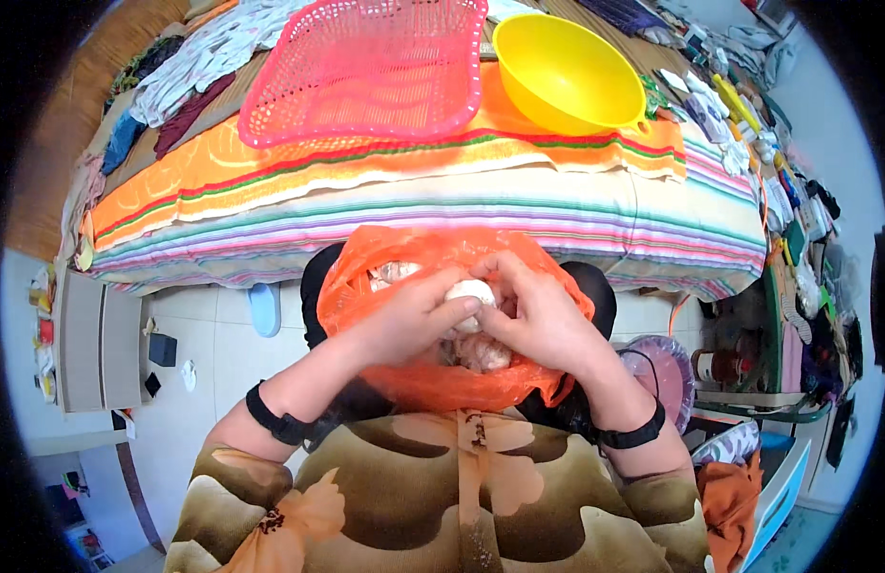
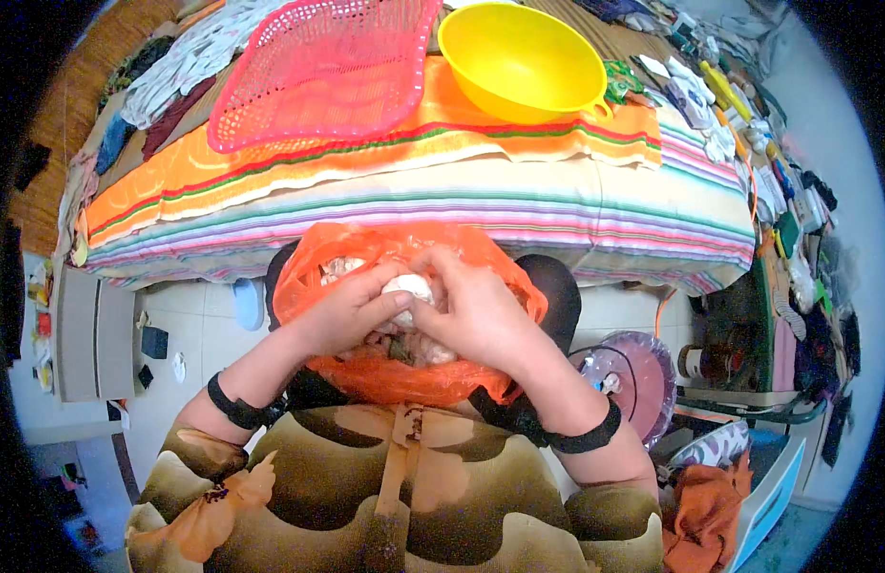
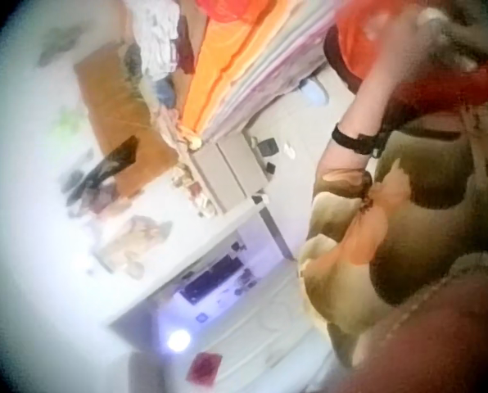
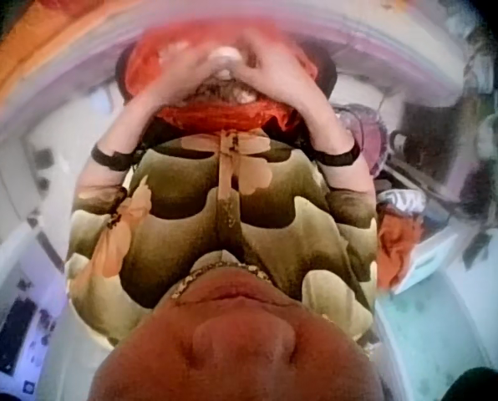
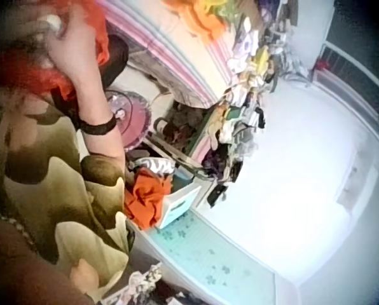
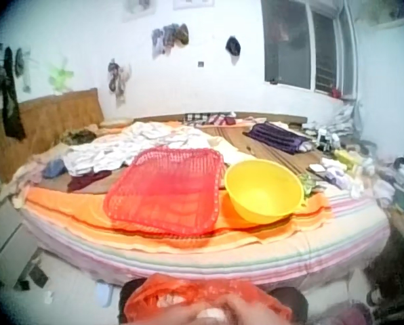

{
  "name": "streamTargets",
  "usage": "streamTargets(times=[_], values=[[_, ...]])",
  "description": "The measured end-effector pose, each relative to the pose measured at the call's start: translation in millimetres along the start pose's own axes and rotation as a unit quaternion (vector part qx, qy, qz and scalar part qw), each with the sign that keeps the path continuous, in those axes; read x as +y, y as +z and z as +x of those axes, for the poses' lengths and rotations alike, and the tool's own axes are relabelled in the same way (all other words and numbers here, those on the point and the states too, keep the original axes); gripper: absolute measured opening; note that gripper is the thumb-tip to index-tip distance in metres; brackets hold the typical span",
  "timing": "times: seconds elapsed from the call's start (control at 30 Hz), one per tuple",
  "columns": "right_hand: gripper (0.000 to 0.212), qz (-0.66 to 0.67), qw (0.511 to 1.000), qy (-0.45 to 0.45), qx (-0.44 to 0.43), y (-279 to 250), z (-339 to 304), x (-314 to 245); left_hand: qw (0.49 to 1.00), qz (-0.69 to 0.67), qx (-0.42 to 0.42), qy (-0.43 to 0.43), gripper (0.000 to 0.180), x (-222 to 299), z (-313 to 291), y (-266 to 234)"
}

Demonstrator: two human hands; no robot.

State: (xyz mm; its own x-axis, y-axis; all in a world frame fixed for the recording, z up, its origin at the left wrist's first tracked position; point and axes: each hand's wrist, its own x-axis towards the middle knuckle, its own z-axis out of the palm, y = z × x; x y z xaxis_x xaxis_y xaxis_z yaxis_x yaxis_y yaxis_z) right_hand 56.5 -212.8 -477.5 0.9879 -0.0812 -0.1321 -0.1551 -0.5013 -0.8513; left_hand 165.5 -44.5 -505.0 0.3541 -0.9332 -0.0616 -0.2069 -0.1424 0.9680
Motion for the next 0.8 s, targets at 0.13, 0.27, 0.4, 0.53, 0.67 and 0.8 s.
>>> streamTargets(times=[0.13, 0.27, 0.4, 0.53, 0.67, 0.8], values=[[0.034, -0.042, 0.996, -0.052, 0.056, 10.7, 5.4, -1.3, 0.997, -0.054, 0.009, -0.061, 0.031, 0.1, 2.2, 0.6], [0.030, -0.042, 0.991, -0.066, 0.108, 21.1, 11.4, 4.5, 0.998, -0.035, 0.051, -0.029, 0.030, -2.4, 2.7, 4.0], [0.029, -0.015, 0.990, -0.057, 0.126, 26.3, 8.2, -1.0, 0.997, -0.027, 0.068, -0.003, 0.026, 0.0, -0.2, 7.1], [0.029, 0.009, 0.988, -0.051, 0.145, 27.7, 4.8, -3.4, 0.995, -0.039, 0.086, 0.010, 0.023, -3.4, 1.6, 11.9], [0.029, 0.058, 0.987, -0.050, 0.142, 28.9, 4.3, -1.1, 0.993, -0.083, 0.086, -0.006, 0.023, -3.1, 1.1, 11.9], [0.029, 0.080, 0.983, -0.083, 0.143, 27.3, 13.5, 8.8, 0.976, -0.181, 0.109, -0.057, 0.024, 3.7, 2.7, 13.6]])
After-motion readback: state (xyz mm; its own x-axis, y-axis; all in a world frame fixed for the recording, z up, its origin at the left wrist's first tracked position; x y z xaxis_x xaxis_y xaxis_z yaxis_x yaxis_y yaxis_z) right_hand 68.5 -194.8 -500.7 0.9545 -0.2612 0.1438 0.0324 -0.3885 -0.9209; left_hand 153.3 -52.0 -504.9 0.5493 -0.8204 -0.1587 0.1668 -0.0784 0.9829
